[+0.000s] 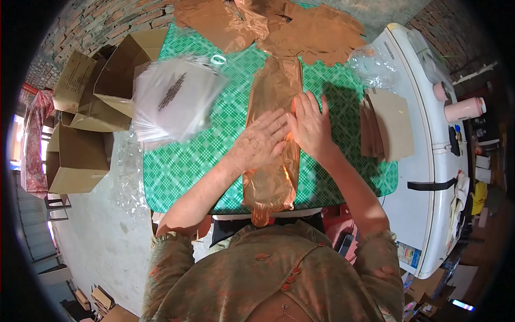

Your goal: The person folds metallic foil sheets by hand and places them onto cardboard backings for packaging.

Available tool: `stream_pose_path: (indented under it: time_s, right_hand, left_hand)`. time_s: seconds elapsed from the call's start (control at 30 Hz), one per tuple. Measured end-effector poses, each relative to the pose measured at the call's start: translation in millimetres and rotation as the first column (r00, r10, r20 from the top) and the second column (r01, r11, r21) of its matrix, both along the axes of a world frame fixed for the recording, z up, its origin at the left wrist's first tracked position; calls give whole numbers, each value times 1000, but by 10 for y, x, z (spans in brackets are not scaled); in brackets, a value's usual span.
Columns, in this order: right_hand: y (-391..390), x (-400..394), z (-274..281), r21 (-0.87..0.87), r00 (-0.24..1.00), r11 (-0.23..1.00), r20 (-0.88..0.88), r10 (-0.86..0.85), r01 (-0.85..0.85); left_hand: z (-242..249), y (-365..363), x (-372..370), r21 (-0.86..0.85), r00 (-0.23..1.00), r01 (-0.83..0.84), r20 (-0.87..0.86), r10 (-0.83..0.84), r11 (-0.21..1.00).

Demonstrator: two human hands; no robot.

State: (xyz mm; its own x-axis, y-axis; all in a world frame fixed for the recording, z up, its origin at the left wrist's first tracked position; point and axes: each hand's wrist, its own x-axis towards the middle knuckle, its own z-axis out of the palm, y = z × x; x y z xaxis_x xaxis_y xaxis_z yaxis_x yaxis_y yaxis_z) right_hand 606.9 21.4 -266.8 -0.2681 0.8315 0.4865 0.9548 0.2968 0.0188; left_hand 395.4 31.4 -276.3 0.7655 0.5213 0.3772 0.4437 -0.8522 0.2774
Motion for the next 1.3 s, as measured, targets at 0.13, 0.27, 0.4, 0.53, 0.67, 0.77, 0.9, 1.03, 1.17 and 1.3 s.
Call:
stream_pose_path:
  time_s: [0.13,0.27,0.4,0.53,0.67,0.77,0.9,1.03,1.17,1.3]
  right_hand:
    - [212,19,-18,39,1000,999,-4,-23,23]
    - [408,25,-2,-46,997,996,-36,-72,71]
    - [654,57,-92,11,991,992,49,-128,128]
    - [903,118,-173,58,983,987,99,-152,147]
    - [1040,129,-154,-20,974,978,97,-206,209]
    - [1079,197,-8,-74,963,971,165,-212,226]
    - [906,375,-36,158,987,986,145,-72,49]
    - [323,401,-17,110,985,982,103,142,-153]
    - [-102,387,15,-38,981,982,44,187,-186]
    - [-363,390,8,-59,981,981,55,186,-183]
  left_hand:
    - [39,4,6,2,999,17,29,-17,1000]
    - [34,8,2,-33,1000,19,-11,-19,999]
    - [50,2,1,-43,1000,22,-16,-22,999]
    - [54,-5,-1,-37,1000,16,-19,-16,999]
    - [75,2,7,-38,1000,13,-5,-13,999]
    - [63,-7,3,-3,1000,21,0,-21,1000]
    - [37,7,1,-11,999,35,30,-34,999]
    - [23,11,3,23,999,34,41,-35,999]
    - [7,25,15,41,998,38,49,-40,998]
    - [5,25,21,52,996,43,70,-47,998]
